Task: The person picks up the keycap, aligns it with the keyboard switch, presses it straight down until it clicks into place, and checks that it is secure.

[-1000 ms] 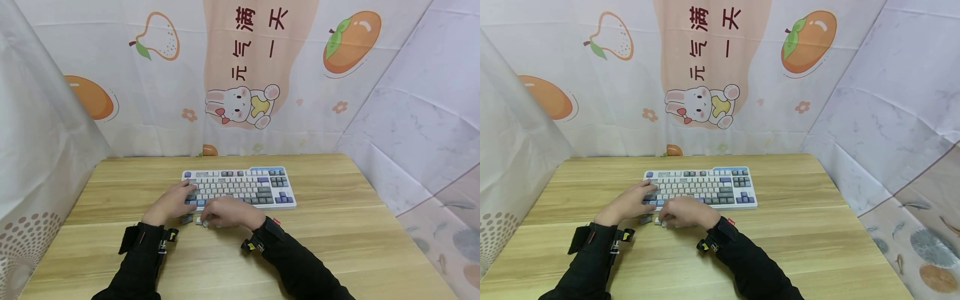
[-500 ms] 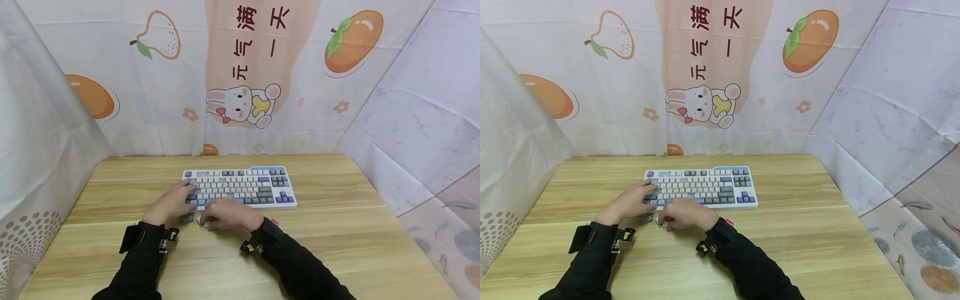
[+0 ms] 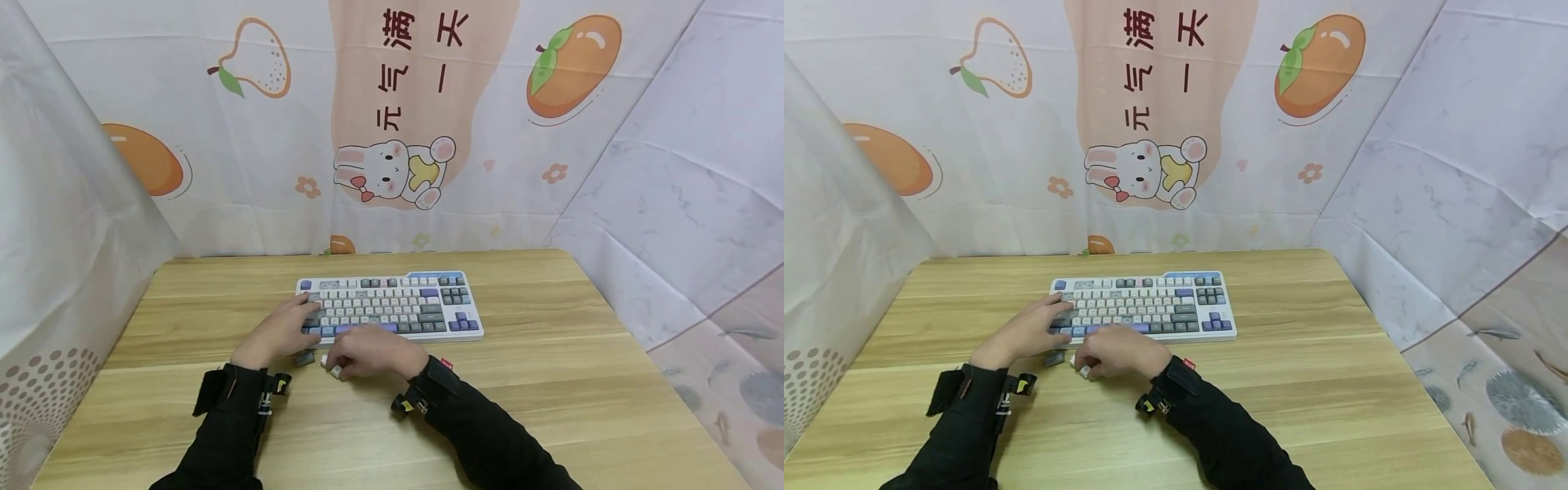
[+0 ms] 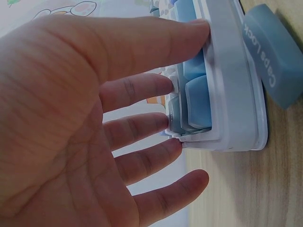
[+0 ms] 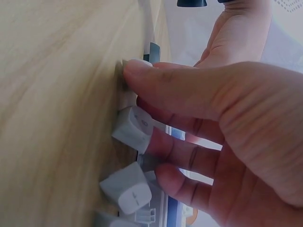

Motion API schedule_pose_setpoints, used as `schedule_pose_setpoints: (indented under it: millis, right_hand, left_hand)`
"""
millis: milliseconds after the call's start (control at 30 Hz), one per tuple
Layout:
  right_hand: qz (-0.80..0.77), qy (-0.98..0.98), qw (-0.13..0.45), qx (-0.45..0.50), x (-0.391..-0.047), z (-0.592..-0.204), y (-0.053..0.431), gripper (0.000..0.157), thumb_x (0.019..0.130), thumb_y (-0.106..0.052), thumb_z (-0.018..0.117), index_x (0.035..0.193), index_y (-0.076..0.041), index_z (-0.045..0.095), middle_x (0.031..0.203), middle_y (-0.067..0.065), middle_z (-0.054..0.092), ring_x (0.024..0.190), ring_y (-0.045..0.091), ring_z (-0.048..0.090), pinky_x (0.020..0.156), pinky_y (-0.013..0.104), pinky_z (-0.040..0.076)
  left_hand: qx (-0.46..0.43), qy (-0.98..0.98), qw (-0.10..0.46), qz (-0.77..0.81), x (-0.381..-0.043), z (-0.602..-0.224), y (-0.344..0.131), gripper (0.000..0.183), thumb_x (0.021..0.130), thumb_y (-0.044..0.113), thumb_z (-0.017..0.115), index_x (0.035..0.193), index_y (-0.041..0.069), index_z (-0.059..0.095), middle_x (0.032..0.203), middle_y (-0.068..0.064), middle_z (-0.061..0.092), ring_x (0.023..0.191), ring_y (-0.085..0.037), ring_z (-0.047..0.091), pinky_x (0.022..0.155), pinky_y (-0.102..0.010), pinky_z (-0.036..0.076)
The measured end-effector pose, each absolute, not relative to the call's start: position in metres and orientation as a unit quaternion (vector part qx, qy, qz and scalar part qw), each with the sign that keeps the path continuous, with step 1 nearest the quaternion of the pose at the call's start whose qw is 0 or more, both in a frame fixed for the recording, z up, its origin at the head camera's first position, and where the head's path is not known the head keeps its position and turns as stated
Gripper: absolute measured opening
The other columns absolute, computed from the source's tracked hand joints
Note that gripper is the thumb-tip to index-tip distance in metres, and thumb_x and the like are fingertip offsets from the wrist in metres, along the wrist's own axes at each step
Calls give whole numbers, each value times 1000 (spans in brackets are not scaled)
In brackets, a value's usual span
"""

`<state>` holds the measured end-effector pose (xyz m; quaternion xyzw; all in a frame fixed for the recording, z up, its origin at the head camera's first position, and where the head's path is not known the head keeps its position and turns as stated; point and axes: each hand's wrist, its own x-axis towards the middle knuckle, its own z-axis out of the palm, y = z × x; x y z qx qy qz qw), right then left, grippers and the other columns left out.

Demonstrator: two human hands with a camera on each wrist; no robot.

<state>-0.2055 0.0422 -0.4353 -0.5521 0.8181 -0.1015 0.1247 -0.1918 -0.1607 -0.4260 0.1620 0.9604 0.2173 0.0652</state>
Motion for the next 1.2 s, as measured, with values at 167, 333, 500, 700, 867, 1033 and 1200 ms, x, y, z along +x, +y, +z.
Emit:
schedule_pose_setpoints:
  millis: [167, 333, 500, 700, 867, 1033, 1200]
  right_hand:
    - [-102, 814, 126, -557, -204, -434, 42, 22, 82, -24, 73, 104, -23, 73, 91, -14, 64, 79, 0, 54, 66, 13, 41]
    - [-100, 816, 128, -555, -205, -435, 42, 20, 83, -22, 72, 103, -25, 73, 96, -16, 65, 82, -3, 53, 69, 13, 42]
    - [-96, 818, 128, -552, -205, -435, 42, 20, 84, -21, 71, 103, -27, 73, 100, -17, 66, 86, -5, 54, 71, 13, 43]
    - [-92, 816, 122, -557, -204, -435, 41, 20, 82, -26, 73, 102, -26, 72, 95, -15, 64, 82, -3, 53, 68, 13, 42]
    - [-86, 815, 114, -561, -205, -435, 41, 21, 80, -32, 74, 100, -25, 72, 92, -14, 63, 78, -2, 52, 66, 14, 41]
    - [-85, 815, 110, -563, -204, -435, 41, 21, 81, -31, 73, 100, -24, 72, 94, -13, 64, 80, -2, 53, 69, 14, 42]
    - [-86, 817, 111, -559, -204, -436, 41, 21, 82, -29, 72, 101, -23, 71, 96, -14, 64, 83, -2, 54, 72, 14, 42]
  left_hand:
    - [162, 961, 65, 217, -192, -425, -160, 60, 84, 21, 67, 136, -3, 48, 146, -31, 30, 132, -46, 28, 105, -56, 27]
    - [163, 961, 64, 215, -191, -426, -160, 60, 84, 22, 67, 136, -3, 48, 146, -31, 31, 132, -46, 28, 105, -56, 26]
    - [164, 960, 65, 216, -192, -426, -159, 60, 84, 22, 67, 136, -3, 48, 146, -31, 30, 132, -46, 28, 105, -56, 26]
    - [158, 961, 67, 217, -192, -425, -160, 60, 84, 21, 67, 136, -2, 48, 147, -30, 30, 132, -47, 28, 105, -57, 26]
    - [158, 962, 65, 214, -191, -424, -160, 59, 84, 21, 67, 136, -3, 48, 146, -31, 30, 132, -47, 28, 105, -57, 27]
    - [159, 962, 62, 213, -191, -424, -159, 59, 84, 21, 67, 135, -3, 48, 146, -31, 31, 132, -47, 29, 105, -57, 27]
    - [159, 962, 64, 214, -191, -425, -159, 60, 84, 22, 67, 135, -3, 48, 146, -31, 31, 132, -47, 29, 105, -57, 26]
